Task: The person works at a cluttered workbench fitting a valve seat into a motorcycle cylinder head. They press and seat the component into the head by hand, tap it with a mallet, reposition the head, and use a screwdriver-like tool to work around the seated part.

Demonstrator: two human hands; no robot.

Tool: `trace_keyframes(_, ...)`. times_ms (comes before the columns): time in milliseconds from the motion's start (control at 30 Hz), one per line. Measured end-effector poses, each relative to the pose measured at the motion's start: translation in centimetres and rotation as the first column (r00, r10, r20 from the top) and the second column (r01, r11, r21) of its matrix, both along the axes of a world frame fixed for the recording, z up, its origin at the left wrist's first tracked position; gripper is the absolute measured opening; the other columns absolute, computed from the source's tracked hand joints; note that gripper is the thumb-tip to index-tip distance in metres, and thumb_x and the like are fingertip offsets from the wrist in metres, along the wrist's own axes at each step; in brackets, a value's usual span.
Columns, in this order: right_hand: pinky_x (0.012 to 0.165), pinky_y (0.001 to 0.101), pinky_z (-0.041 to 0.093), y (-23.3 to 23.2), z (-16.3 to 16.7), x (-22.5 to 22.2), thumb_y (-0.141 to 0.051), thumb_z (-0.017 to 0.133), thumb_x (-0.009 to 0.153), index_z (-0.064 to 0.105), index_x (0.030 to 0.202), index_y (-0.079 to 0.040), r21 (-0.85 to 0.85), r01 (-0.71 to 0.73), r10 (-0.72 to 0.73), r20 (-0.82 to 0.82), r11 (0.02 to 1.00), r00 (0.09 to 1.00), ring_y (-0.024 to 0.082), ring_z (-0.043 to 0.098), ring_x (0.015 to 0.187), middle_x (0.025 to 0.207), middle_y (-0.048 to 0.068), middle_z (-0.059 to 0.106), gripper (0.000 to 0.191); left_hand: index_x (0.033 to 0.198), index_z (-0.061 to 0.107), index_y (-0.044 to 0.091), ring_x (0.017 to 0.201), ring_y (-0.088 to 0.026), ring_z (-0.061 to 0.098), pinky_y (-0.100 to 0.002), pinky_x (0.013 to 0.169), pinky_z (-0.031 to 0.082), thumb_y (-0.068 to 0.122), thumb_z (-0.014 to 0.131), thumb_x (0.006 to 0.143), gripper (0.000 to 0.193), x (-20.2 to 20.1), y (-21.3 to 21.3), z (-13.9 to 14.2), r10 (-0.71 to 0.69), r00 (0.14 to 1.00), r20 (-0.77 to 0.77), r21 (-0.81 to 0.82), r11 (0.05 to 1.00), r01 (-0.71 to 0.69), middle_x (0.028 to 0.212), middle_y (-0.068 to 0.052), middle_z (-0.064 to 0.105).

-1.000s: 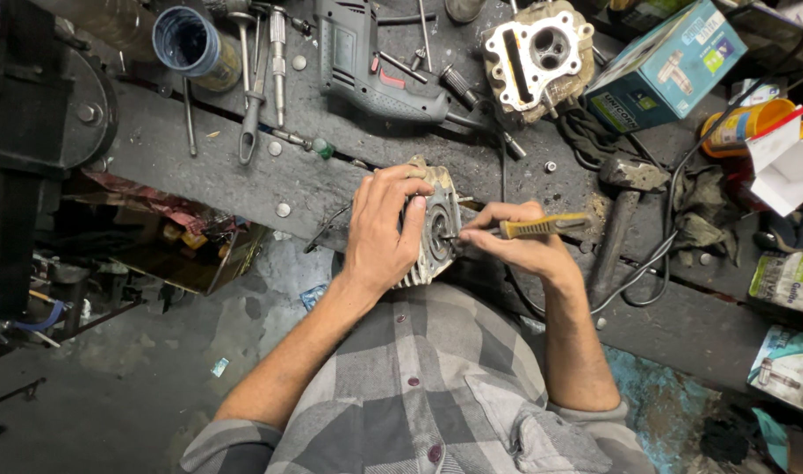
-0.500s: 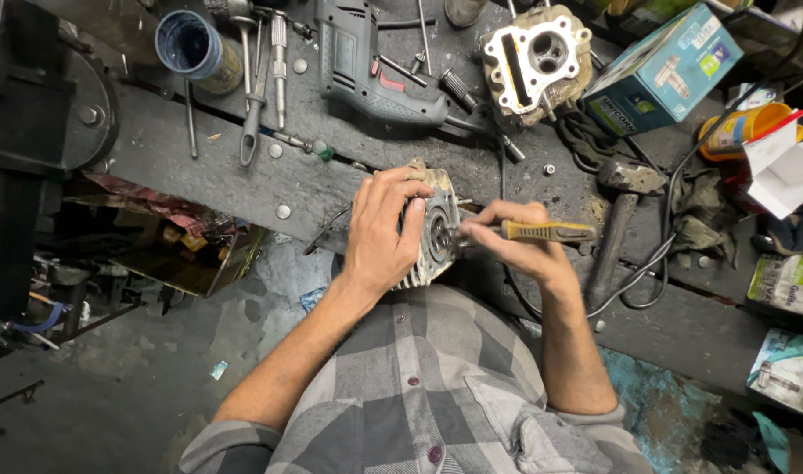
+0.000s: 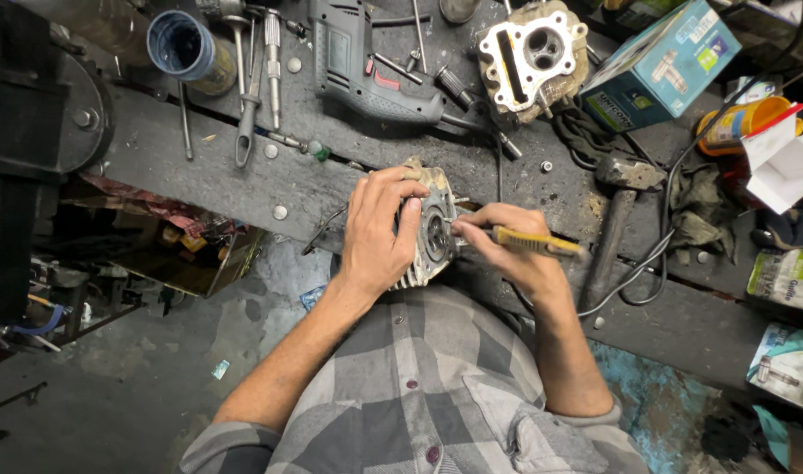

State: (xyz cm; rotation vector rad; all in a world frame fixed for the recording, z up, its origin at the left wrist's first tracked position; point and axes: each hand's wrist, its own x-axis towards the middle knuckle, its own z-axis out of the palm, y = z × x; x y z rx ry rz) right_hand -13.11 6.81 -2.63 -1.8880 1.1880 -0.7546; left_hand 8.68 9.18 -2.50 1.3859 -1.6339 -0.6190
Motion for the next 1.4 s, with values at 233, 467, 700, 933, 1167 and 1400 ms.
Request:
trace_keyframes(233,0.066,0.0272,0.058,-0.4,-0.2,-0.2,-0.013,0.078,0.090,0.077,0.093,-0.003,0.082,-0.029,0.030,-0.009,0.996,0.999,0.015,0.076,0.075,0.086,0.009,0.078,0.010,0.112,0.065,0.006,0.119,-0.034,0.059,-0.044,0.104,0.046,0.008,0.060,0.100,0.013,0.1,0.0,0.1,-0.001,1.000,-0.014,-0.002,1.000,0.001,0.125,-0.013,0.064)
trace_keyframes(467,0.068,0.0252,0.058,-0.4,-1.0,-0.9,-0.011,0.074,0.091,0.076,0.092,-0.001,0.207,-0.066,0.049,0.085,0.976,0.995,0.012,0.076,0.075,0.085,0.009,0.080,0.010,0.112,0.065,0.007,0.119,-0.033,0.059,-0.044,0.104,0.046,0.008,0.060,0.100,0.013,0.0,0.0,0.1,-0.002,1.000,-0.017,0.000,1.000,0.002,0.126,-0.013,0.064)
trace_keyframes(700,0.065,0.0231,0.057,-0.3,-1.1,-0.9,-0.011,0.073,0.094,0.074,0.092,0.000,0.166,-0.116,0.093,0.144,0.979,0.985,0.008,0.074,0.074,0.083,0.007,0.078,0.011,0.112,0.065,0.007,0.119,-0.033,0.060,-0.044,0.105,0.046,0.008,0.060,0.100,0.013,0.1,0.1,0.1,0.000,1.000,-0.023,0.004,1.000,0.000,0.126,-0.013,0.064)
trace_keyframes(933,0.044,0.0225,0.030,-1.1,-0.2,-1.0,-0.016,0.071,0.096,0.075,0.092,-0.001,0.206,-0.151,0.109,0.202,0.967,0.973,0.002,0.045,0.047,0.063,0.000,0.059,0.016,0.112,0.065,0.006,0.119,-0.033,0.059,-0.044,0.105,0.046,0.008,0.061,0.100,0.013,0.1,0.1,0.2,-0.002,1.000,-0.015,0.000,1.000,0.002,0.127,-0.013,0.064)
trace_keyframes(1167,0.044,0.0232,0.031,-0.8,-0.3,-0.3,-0.015,0.071,0.097,0.073,0.083,-0.001,0.371,-0.014,-0.049,0.161,0.929,0.986,0.005,0.044,0.047,0.057,0.004,0.058,0.019,0.112,0.065,0.007,0.118,-0.032,0.060,-0.044,0.104,0.046,0.008,0.061,0.099,0.013,0.1,0.1,0.2,-0.001,1.000,-0.021,0.005,1.000,0.001,0.127,-0.013,0.064)
trace_keyframes(1400,0.058,0.0273,0.059,-0.4,-2.0,0.6,-0.015,0.069,0.097,0.067,0.080,-0.002,0.581,0.170,-0.313,0.154,0.796,0.937,0.013,0.072,0.063,0.071,0.010,0.076,0.021,0.112,0.065,0.007,0.118,-0.033,0.060,-0.044,0.104,0.046,0.007,0.061,0.100,0.013,0.1,0.1,0.1,0.001,1.000,-0.017,-0.011,1.000,-0.001,0.127,-0.013,0.063)
